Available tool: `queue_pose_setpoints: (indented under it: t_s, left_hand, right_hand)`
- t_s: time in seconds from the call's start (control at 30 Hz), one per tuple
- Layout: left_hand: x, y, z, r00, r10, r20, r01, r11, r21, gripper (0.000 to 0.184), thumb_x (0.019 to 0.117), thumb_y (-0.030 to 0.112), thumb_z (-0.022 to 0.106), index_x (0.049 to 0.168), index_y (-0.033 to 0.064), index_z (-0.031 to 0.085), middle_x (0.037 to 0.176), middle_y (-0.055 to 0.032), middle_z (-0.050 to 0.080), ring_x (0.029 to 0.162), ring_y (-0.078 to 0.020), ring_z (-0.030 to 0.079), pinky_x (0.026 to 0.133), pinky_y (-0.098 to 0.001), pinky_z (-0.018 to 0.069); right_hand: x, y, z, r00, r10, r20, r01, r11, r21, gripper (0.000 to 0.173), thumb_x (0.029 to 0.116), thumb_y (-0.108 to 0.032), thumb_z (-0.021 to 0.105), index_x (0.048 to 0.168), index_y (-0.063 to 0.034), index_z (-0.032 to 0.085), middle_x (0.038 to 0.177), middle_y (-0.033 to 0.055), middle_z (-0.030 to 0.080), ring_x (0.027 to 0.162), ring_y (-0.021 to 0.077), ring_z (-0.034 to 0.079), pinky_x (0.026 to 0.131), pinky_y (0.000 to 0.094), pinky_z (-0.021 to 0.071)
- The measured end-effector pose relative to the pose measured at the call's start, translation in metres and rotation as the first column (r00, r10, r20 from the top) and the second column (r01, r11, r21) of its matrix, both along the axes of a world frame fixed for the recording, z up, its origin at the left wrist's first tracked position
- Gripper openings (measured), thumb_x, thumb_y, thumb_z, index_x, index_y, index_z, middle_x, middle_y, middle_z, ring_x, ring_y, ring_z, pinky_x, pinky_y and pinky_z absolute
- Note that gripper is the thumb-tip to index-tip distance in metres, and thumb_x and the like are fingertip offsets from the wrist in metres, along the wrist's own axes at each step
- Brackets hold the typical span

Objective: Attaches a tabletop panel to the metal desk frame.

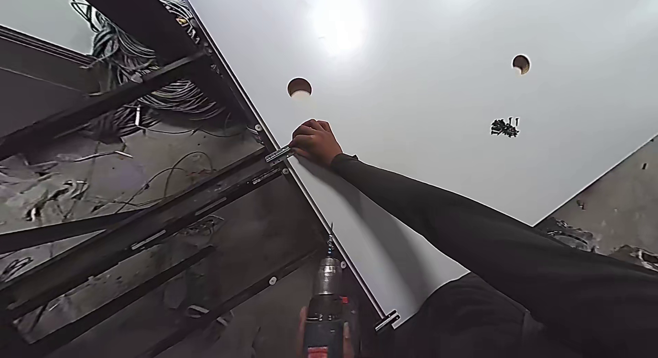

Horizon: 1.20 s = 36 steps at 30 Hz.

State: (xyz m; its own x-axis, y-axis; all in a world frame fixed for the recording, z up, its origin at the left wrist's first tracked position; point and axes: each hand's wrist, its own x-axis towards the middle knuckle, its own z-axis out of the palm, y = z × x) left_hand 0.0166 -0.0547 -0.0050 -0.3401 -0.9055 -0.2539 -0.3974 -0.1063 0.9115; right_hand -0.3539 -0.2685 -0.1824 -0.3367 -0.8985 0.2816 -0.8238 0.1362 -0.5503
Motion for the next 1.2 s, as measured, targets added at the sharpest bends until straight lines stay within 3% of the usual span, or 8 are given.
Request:
queue_pose_setpoints:
  t_s: [0.1,0.2,0.3,0.47,0.6,0.7,0.87,1.2]
  left_hand:
    - [-0.012,-0.037,0.017,1.000,0.017,-0.006,-0.017,0.998,-0.068,0.077,0.0891,0.026,0.074,0.141,-0.0193,0.039,0.118,-0.0181,0.064,0.103,-0.0135,0.066,0.096,-0.0337,0.0554]
    - [-0.042,-0.078,0.044,0.998,0.016,-0.062,-0.023,0.995,-0.101,0.056,0.0928,0.020,0.073,0.133,-0.0112,0.048,0.101,-0.0015,0.069,0.086,-0.0068,0.069,0.084,-0.0282,0.0605]
    - [-0.065,-0.117,0.053,0.996,0.037,-0.078,-0.046,0.992,-0.114,0.035,0.0899,0.011,0.075,0.117,-0.0044,0.058,0.084,0.0034,0.072,0.071,-0.0086,0.069,0.072,-0.0292,0.0623]
    - [-0.101,-0.180,0.060,0.999,0.030,0.025,-0.026,0.988,-0.155,0.061,0.0824,0.010,0.082,0.127,-0.0099,0.045,0.086,-0.0061,0.072,0.067,-0.0183,0.072,0.061,-0.0356,0.0652]
    - [-0.126,-0.217,0.045,0.984,-0.022,0.176,0.065,0.969,-0.240,0.091,0.0859,0.023,0.083,0.150,-0.0032,0.024,0.109,-0.0118,0.065,0.073,-0.0166,0.071,0.062,-0.0361,0.0650]
    - [-0.144,-0.237,0.031,0.922,-0.019,0.387,0.148,0.941,-0.305,0.095,0.0907,0.036,0.078,0.154,0.0012,0.017,0.119,-0.0169,0.061,0.075,-0.0146,0.070,0.066,-0.0374,0.0637]
    - [-0.170,-0.257,0.023,0.894,-0.055,0.445,0.145,0.974,-0.172,0.089,0.0959,0.039,0.071,0.156,0.0088,0.013,0.105,-0.0114,0.064,0.062,-0.0134,0.067,0.057,-0.0367,0.0617]
    - [-0.188,-0.268,0.017,0.867,-0.064,0.494,0.139,0.983,-0.117,0.092,0.0944,0.041,0.073,0.156,0.0115,0.012,0.096,-0.0102,0.067,0.058,-0.0152,0.068,0.055,-0.0385,0.0621]
  right_hand:
    - [0.000,0.001,0.001,1.000,0.000,-0.007,0.000,1.000,-0.001,0.012,0.0944,-0.033,0.071,0.098,-0.0267,0.080,0.109,-0.0087,0.073,0.117,0.0164,0.061,0.103,0.0451,0.0426]
    - [0.001,-0.001,0.002,1.000,0.007,-0.007,-0.007,1.000,0.013,0.012,0.0947,-0.033,0.070,0.098,-0.0259,0.080,0.110,-0.0082,0.073,0.117,0.0171,0.061,0.104,0.0458,0.0422]
    - [0.000,0.000,0.001,1.000,0.009,-0.018,-0.009,1.000,0.016,0.013,0.0950,-0.034,0.069,0.099,-0.0265,0.079,0.111,-0.0085,0.073,0.117,0.0174,0.060,0.103,0.0454,0.0423]
    - [0.000,-0.001,0.003,1.000,0.011,-0.004,-0.011,0.999,0.035,0.014,0.0952,-0.034,0.069,0.100,-0.0264,0.079,0.112,-0.0085,0.073,0.118,0.0179,0.060,0.104,0.0456,0.0420]
    - [0.000,0.001,0.004,1.000,0.014,-0.002,-0.014,0.999,0.034,0.013,0.0955,-0.034,0.069,0.100,-0.0264,0.079,0.112,-0.0082,0.073,0.118,0.0177,0.060,0.103,0.0456,0.0419]
    - [0.000,0.000,0.004,1.000,0.014,-0.004,-0.013,0.999,0.032,0.014,0.0958,-0.035,0.068,0.099,-0.0265,0.079,0.111,-0.0077,0.073,0.117,0.0180,0.060,0.103,0.0457,0.0420]
    - [0.000,0.000,0.004,1.000,0.022,-0.011,-0.021,0.999,0.035,0.015,0.0964,-0.035,0.067,0.100,-0.0265,0.079,0.112,-0.0074,0.072,0.117,0.0188,0.060,0.103,0.0456,0.0420]
    - [-0.001,0.000,0.004,1.000,0.023,0.017,-0.024,0.999,0.033,0.017,0.0966,-0.036,0.066,0.099,-0.0240,0.079,0.112,-0.0068,0.072,0.117,0.0190,0.059,0.103,0.0452,0.0414]
